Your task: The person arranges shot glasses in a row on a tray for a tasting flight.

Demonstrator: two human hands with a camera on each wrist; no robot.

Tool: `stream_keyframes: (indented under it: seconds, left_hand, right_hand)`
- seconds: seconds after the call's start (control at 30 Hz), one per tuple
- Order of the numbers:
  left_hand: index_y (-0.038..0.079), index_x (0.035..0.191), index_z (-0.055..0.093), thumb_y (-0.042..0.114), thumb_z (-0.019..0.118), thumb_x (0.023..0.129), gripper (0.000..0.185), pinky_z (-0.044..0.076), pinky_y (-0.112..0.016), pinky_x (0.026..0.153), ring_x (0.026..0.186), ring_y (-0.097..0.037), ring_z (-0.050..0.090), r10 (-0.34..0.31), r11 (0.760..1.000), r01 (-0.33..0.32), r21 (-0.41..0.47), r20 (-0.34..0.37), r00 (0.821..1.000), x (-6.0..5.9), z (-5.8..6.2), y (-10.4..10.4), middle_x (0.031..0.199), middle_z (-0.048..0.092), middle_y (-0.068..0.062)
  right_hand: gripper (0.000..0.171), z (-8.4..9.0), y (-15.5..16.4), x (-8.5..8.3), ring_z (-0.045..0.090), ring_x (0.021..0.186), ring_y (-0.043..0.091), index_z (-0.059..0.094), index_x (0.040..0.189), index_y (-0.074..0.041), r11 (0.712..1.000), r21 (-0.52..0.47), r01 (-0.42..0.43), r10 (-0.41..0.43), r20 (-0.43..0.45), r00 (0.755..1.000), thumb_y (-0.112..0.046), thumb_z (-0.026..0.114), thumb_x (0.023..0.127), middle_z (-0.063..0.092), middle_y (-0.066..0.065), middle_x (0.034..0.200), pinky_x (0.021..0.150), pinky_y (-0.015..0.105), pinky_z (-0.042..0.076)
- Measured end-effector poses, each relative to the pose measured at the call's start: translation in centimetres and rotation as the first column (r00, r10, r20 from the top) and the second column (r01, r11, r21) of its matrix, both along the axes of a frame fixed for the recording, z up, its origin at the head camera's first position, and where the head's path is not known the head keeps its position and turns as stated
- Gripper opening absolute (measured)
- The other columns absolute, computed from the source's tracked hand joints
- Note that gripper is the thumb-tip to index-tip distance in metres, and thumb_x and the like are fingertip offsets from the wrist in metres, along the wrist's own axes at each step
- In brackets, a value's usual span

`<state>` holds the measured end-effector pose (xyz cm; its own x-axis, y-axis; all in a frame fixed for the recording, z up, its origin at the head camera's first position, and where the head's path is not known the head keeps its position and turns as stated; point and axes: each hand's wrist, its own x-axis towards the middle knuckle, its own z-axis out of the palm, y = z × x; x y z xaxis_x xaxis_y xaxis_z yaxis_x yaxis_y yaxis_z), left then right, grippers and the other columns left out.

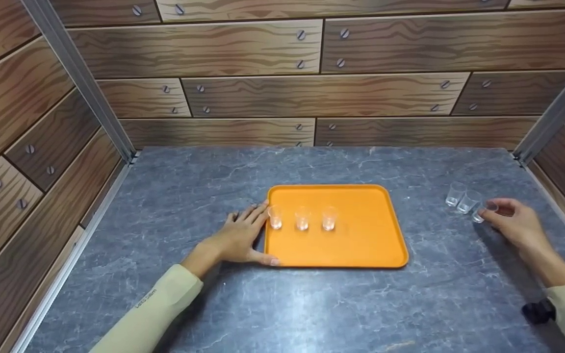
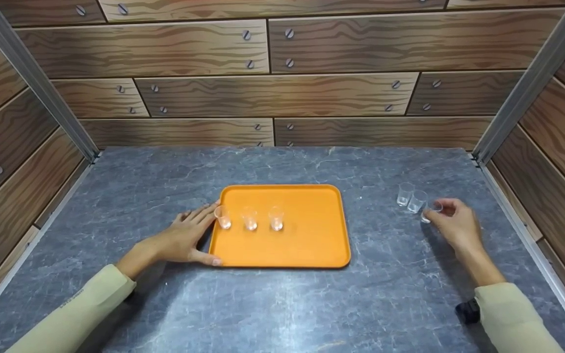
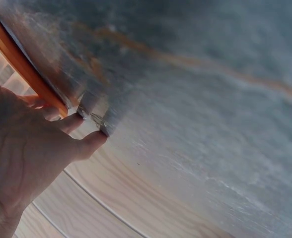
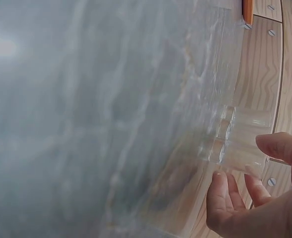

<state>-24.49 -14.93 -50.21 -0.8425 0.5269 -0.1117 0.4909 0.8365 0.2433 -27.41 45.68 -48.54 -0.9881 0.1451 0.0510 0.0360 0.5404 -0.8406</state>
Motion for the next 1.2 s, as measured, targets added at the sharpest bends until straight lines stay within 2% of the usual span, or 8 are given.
stream_keyframes:
  seconds: [0.2,0.37,0.57,0.8,1.0,1.2]
  left_hand:
    - [0.014,0.167,0.009,0.092,0.057,0.073,0.131,0.022,-0.073,0.114,0.157,-0.038,0.017,-0.009,1.0,0.009,0.026,-0.002,1.0,0.0,0.0,-0.1,0.174,0.009,-0.008]
    - [0.013,0.167,0.008,0.093,0.057,0.073,0.132,0.021,-0.072,0.114,0.157,-0.037,0.016,-0.008,1.0,0.008,0.025,0.0,1.0,0.1,0.1,0.0,0.174,0.008,-0.008]
    - [0.013,0.167,0.008,0.093,0.056,0.073,0.132,0.022,-0.072,0.114,0.157,-0.037,0.017,-0.005,1.0,0.005,0.02,-0.013,1.0,0.0,-0.2,-0.1,0.173,0.009,-0.009]
    - [0.013,0.167,0.01,0.093,0.056,0.073,0.132,0.022,-0.072,0.114,0.156,-0.038,0.017,-0.008,1.0,0.008,0.015,-0.017,1.0,0.0,-0.1,-0.1,0.174,0.009,-0.009]
    - [0.013,0.167,0.011,0.093,0.056,0.073,0.131,0.022,-0.072,0.114,0.156,-0.039,0.018,-0.009,1.0,0.009,0.016,-0.022,1.0,0.0,-0.1,-0.2,0.174,0.009,-0.008]
    - [0.012,0.167,0.008,0.095,0.053,0.072,0.134,0.021,-0.071,0.115,0.157,-0.037,0.016,-0.006,1.0,0.006,0.001,-0.011,1.0,0.0,-0.2,-0.1,0.174,0.006,-0.007]
  right_hand:
    - [0.027,0.1,-0.1,0.0,0.056,0.076,-0.009,0.063,0.113,-0.009,1.0,0.001,0.007,-0.007,0.033,0.999,-0.026,0.074,0.095,0.06,-0.029,0.082,0.066,0.013,0.048]
    - [0.031,0.3,-0.1,0.2,0.058,0.075,-0.01,0.063,0.113,-0.007,1.0,0.016,0.017,-0.018,0.046,0.999,-0.029,0.074,0.095,0.061,-0.03,0.079,0.065,0.014,0.048]
    - [0.026,0.7,-0.6,0.7,0.061,0.075,-0.007,0.06,0.108,-0.009,0.997,-0.071,0.027,-0.022,0.065,0.998,-0.026,0.075,0.095,0.063,-0.027,0.079,0.065,0.014,0.053]
    - [0.027,0.9,-1.3,1.1,0.065,0.074,-0.006,0.056,0.105,-0.008,0.979,-0.199,0.042,-0.029,0.064,0.998,-0.02,0.077,0.094,0.066,-0.022,0.08,0.067,0.015,0.055]
    - [0.026,1.0,-1.5,1.6,0.068,0.073,-0.003,0.058,0.103,-0.01,0.952,-0.304,0.041,-0.036,0.023,0.999,-0.014,0.08,0.091,0.069,-0.018,0.081,0.066,0.016,0.056]
    - [0.024,1.0,-1.8,2.1,0.067,0.074,-0.002,0.061,0.106,-0.011,0.943,-0.331,0.026,-0.042,-0.041,0.998,-0.011,0.08,0.091,0.069,-0.015,0.083,0.065,0.016,0.056]
